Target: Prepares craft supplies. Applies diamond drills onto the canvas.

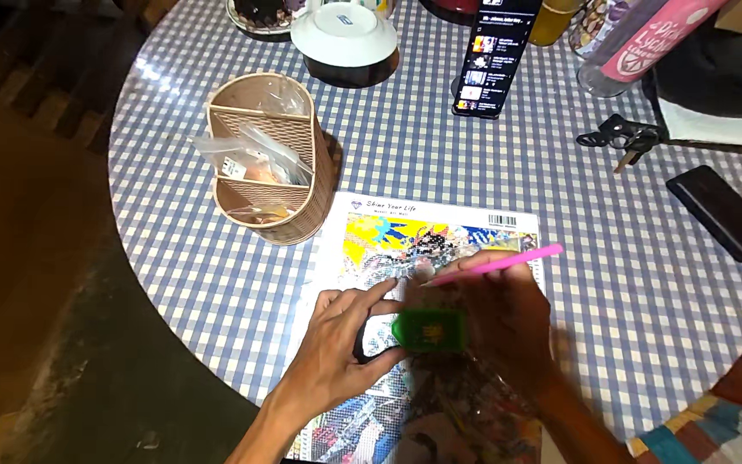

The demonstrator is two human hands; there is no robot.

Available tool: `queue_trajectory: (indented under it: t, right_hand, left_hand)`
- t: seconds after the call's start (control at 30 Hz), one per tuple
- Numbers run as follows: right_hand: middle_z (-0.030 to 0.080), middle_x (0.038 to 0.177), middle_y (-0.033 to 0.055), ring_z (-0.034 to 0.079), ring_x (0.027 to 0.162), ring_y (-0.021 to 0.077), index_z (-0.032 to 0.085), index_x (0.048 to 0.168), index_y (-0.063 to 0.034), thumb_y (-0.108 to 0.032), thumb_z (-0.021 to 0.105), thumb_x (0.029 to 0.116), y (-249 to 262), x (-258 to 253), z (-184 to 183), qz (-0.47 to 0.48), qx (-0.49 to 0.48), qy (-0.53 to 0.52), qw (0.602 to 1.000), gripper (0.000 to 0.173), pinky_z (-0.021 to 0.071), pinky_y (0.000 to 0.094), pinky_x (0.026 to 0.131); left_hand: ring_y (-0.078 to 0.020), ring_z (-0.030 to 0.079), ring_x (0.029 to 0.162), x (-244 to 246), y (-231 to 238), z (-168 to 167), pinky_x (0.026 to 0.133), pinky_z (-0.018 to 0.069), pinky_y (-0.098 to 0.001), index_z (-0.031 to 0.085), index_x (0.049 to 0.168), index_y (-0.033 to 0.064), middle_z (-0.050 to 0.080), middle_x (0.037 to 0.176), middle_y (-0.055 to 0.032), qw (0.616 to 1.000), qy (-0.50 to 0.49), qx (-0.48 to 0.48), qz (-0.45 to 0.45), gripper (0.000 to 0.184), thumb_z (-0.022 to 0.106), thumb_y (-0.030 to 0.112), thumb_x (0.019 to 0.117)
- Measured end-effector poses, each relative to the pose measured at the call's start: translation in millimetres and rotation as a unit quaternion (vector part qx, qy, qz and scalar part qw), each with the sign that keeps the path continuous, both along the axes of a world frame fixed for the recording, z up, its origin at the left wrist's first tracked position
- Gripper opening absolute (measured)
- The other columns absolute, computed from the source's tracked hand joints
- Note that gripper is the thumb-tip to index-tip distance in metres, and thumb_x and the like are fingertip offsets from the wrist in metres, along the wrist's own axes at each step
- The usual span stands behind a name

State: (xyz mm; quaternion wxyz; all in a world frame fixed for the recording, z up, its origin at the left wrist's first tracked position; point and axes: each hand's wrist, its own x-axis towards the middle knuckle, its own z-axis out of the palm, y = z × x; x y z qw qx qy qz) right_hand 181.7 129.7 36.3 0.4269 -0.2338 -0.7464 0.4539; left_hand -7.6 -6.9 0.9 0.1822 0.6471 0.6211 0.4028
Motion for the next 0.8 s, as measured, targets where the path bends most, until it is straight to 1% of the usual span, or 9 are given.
queue_trajectory:
  t: [0.07,0.13,0.23,0.33,0.5,0.6,0.67,0.7,0.8]
  right_hand:
    - [0.073,0.098,-0.0005,0.074,0.086,0.0123,0.057,0.116,-0.0106,-0.019,0.054,0.1077,2.9,-2.9,4.9,0.005,-0.008,0.004,1.000,0.012,0.0660,0.0328,0.079]
    - [0.073,0.102,0.0007,0.074,0.089,0.0133,0.056,0.119,-0.0106,-0.017,0.054,0.1076,1.3,-0.2,8.3,0.020,-0.021,0.004,1.000,0.013,0.0657,0.0327,0.081]
    - [0.072,0.104,-0.0019,0.073,0.094,0.0099,0.057,0.120,-0.0111,-0.019,0.055,0.1074,-4.5,8.6,12.1,0.026,-0.029,-0.007,0.999,0.015,0.0642,0.0282,0.083]
    - [0.072,0.105,-0.0043,0.073,0.094,0.0084,0.058,0.118,-0.0131,-0.020,0.056,0.1072,-8.9,15.4,14.0,0.010,-0.029,0.002,1.000,0.013,0.0645,0.0265,0.082]
    - [0.072,0.104,-0.0023,0.072,0.094,0.0069,0.058,0.120,-0.0121,-0.022,0.057,0.1070,0.3,7.4,6.0,0.002,0.018,-0.023,1.000,0.016,0.0626,0.0251,0.084]
    - [0.072,0.101,-0.0024,0.070,0.091,0.0038,0.058,0.117,-0.0108,-0.025,0.055,0.1077,11.6,-14.7,2.9,0.008,0.063,-0.063,0.996,0.018,0.0613,0.0234,0.080]
    - [0.071,0.094,-0.0027,0.068,0.083,0.0019,0.061,0.114,-0.0076,-0.025,0.055,0.1072,18.4,-33.1,4.0,0.010,0.079,-0.090,0.993,0.020,0.0590,0.0218,0.071]
    - [0.073,0.094,-0.0024,0.070,0.082,0.0023,0.062,0.114,-0.0064,-0.023,0.056,0.1063,21.9,-42.0,3.6,0.014,0.084,-0.095,0.992,0.020,0.0606,0.0220,0.070]
    - [0.074,0.093,-0.0016,0.070,0.080,0.0033,0.061,0.115,-0.0053,-0.020,0.058,0.1050,31.0,-63.1,-0.6,0.044,0.091,-0.092,0.991,0.018,0.0600,0.0214,0.068]
  left_hand:
    - [-0.0025,0.062,0.112,-0.7,-0.3,1.0,0.106,0.0385,-0.0414,0.052,0.148,0.0153,0.072,0.125,0.0126,1.000,0.002,-0.003,0.003,0.071,0.077,0.045,0.0879]
    - [-0.0023,0.062,0.111,-0.7,-0.5,1.8,0.105,0.0384,-0.0405,0.053,0.147,0.0145,0.073,0.124,0.0127,1.000,0.005,-0.005,0.003,0.071,0.077,0.045,0.0878]
    - [-0.0025,0.062,0.109,-0.9,-0.2,1.4,0.102,0.0378,-0.0395,0.054,0.145,0.0146,0.073,0.123,0.0123,1.000,0.009,-0.004,0.005,0.069,0.076,0.045,0.0877]
    - [-0.0025,0.061,0.108,0.4,-0.6,2.0,0.102,0.0373,-0.0385,0.055,0.144,0.0147,0.072,0.123,0.0115,1.000,0.017,-0.007,0.001,0.068,0.075,0.046,0.0876]
    - [-0.0033,0.060,0.111,4.3,-1.3,4.3,0.103,0.0359,-0.0373,0.056,0.143,0.0163,0.072,0.123,0.0109,1.000,0.022,-0.004,-0.018,0.064,0.074,0.046,0.0885]
    - [-0.0030,0.060,0.113,5.8,-1.9,3.4,0.102,0.0358,-0.0364,0.057,0.141,0.0183,0.072,0.124,0.0113,0.999,0.023,-0.005,-0.023,0.063,0.075,0.046,0.0879]
    - [-0.0036,0.060,0.113,5.9,-2.8,2.5,0.103,0.0365,-0.0363,0.057,0.142,0.0173,0.072,0.123,0.0094,1.000,0.021,-0.004,-0.020,0.064,0.075,0.047,0.0879]
    - [-0.0037,0.060,0.113,5.8,-3.0,1.9,0.103,0.0363,-0.0360,0.058,0.141,0.0173,0.072,0.124,0.0089,1.000,0.020,-0.001,-0.020,0.062,0.075,0.047,0.0881]
    - [-0.0038,0.059,0.111,5.7,-3.9,0.7,0.102,0.0352,-0.0343,0.061,0.135,0.0187,0.071,0.126,0.0073,1.000,0.019,0.011,-0.020,0.054,0.073,0.046,0.0899]
